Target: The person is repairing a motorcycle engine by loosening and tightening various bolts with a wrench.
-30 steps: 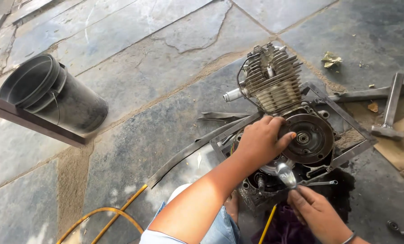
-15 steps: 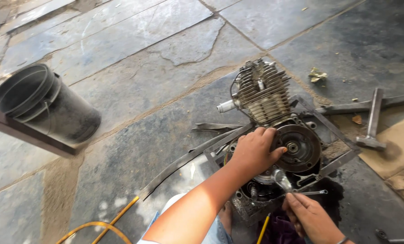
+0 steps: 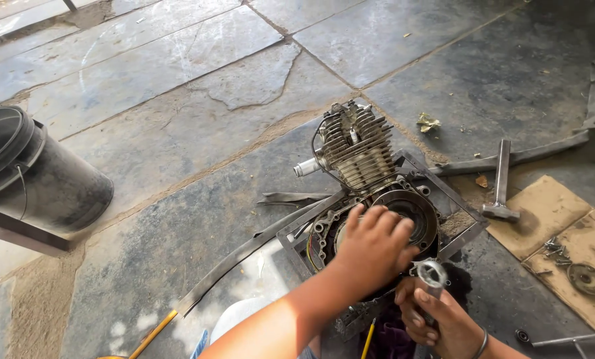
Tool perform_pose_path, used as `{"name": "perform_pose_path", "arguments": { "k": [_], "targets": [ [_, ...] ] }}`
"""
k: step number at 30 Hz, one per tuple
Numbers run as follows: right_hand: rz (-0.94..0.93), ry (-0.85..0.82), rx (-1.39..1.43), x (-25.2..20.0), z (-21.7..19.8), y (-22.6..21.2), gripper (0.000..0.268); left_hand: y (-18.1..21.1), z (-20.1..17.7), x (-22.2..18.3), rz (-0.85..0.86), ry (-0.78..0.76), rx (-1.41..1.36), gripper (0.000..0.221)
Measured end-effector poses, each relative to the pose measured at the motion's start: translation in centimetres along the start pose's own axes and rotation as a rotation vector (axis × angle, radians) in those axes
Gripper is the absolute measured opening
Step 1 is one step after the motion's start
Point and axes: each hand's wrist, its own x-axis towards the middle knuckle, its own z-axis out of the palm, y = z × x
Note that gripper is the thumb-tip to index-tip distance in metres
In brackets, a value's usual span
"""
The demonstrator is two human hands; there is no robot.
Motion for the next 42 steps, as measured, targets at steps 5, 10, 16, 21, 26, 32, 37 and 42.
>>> {"name": "perform_pose_path", "arguments": {
  "k": [5, 10, 16, 21, 26, 32, 37, 42],
  "targets": [
    [0.039, 0.094, -0.019, 0.5, 0.6, -0.2, 0.047, 0.7, 1.7, -1.5, 0.057, -0.076, 0.066, 0.048],
    [0.138, 0.020, 0.038, 0.8, 0.4, -0.8, 0.058, 0.6, 1.0, -1.4, 0.014, -0.080, 0.133, 0.047],
    [0.292, 0.050, -0.024, 1.2, 1.9, -0.7, 0.048, 0.5, 0.9, -1.4, -0.049, -0.070, 0.032, 0.043],
    [0.251, -0.051, -0.012, 1.6, -0.7, 0.1, 0.029, 0.6, 1.0, -1.7, 0.039, -0.146, 0.047, 0.055],
    [0.275, 0.006, -0.023, 2.2, -1.5, 0.7, 0.025, 0.4, 0.4, -1.8, 0.038, -0.161, -0.043, 0.052],
    [0.281, -0.027, -0.025, 2.5, -2.2, 1.8, 0.026, -0.1, 1.3, -2.2, 0.050, -0.160, -0.023, 0.052],
    [0.286, -0.022, -0.163, 2.5, -3.3, 2.7, 0.038, -1.2, 1.7, -2.1, 0.060, -0.219, -0.057, 0.036],
    [0.343, 0.019, -0.230, 2.7, -3.1, 2.4, 0.040, -2.2, 1.6, -1.8, -0.015, -0.217, -0.087, 0.036]
  ]
}}
